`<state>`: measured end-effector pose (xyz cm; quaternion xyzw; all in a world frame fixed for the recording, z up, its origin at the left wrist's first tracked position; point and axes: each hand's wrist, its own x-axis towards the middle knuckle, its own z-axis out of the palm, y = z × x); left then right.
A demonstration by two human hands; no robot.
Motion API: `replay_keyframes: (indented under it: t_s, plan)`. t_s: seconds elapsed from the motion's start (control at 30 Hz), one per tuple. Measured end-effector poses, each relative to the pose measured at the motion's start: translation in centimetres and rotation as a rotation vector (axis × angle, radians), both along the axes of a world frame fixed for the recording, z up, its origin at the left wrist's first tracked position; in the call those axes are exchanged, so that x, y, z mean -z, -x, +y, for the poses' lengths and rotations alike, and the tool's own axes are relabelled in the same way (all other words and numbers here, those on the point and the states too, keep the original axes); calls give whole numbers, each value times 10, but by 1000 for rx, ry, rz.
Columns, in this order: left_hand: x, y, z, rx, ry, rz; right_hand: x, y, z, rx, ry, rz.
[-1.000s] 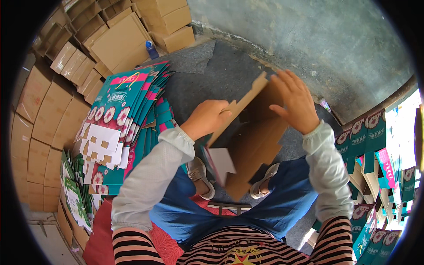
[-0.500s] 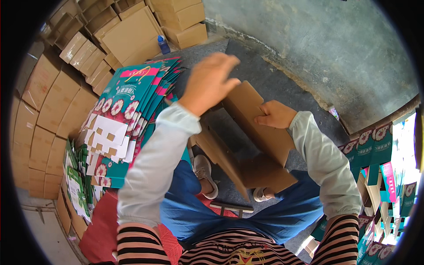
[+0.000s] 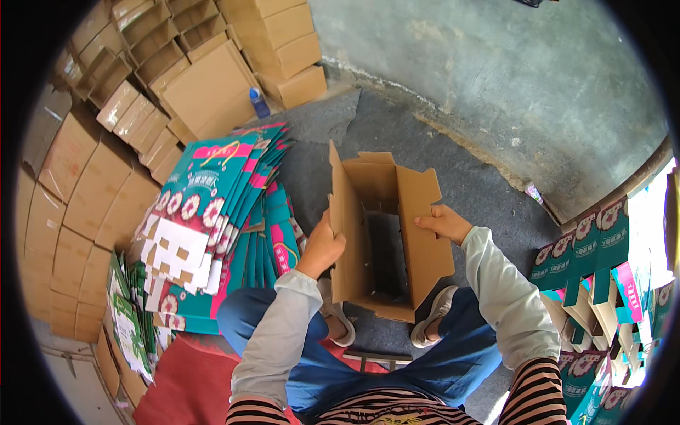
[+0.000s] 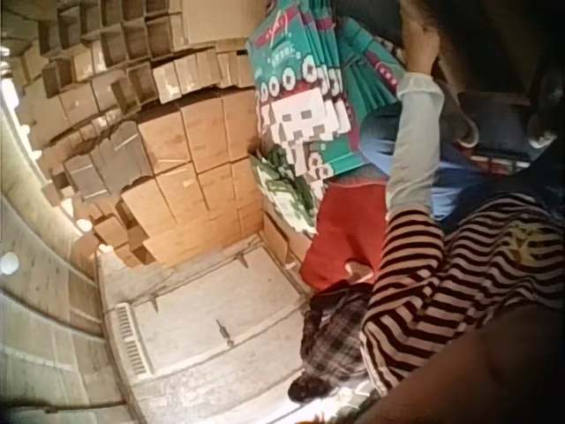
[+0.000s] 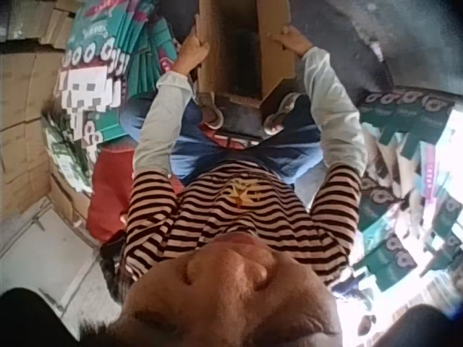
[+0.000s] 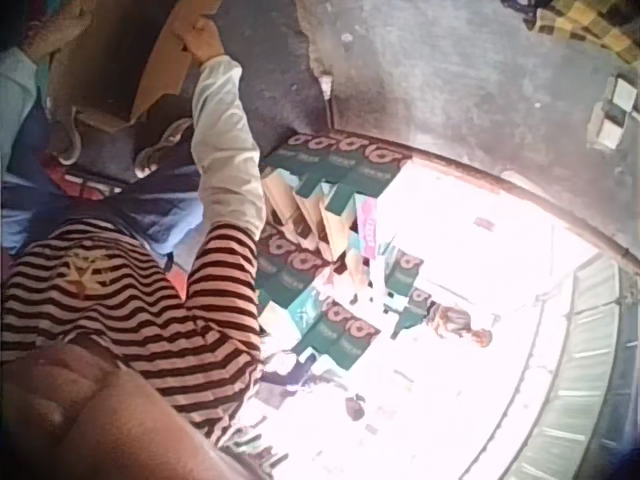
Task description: The person takes flat cardboard packaging boxes from a stack, folds each box into shape by interlocking the bottom flaps and tucking the side panels, and stacks the assembled boxes.
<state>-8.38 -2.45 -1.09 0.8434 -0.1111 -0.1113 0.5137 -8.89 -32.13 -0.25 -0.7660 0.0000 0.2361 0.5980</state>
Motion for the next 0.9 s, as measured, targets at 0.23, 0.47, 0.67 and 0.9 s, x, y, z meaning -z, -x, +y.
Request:
replay_keyframes:
  t_s: [0.23,0.47,0.67,0.9]
  plan:
    - [-15,34,-54,206,-494,-628,-21,-17,-19,2,225,-114]
    - [-11,14,-101,245,-800,-551,-17,-24,-30,60,446,-169]
    - [3,1,-120,266,-862,-438,-71,35,17,321,981,-1010]
    - [0,-12,-134,295,-929,-464,-50,101,42,-545,700,-808]
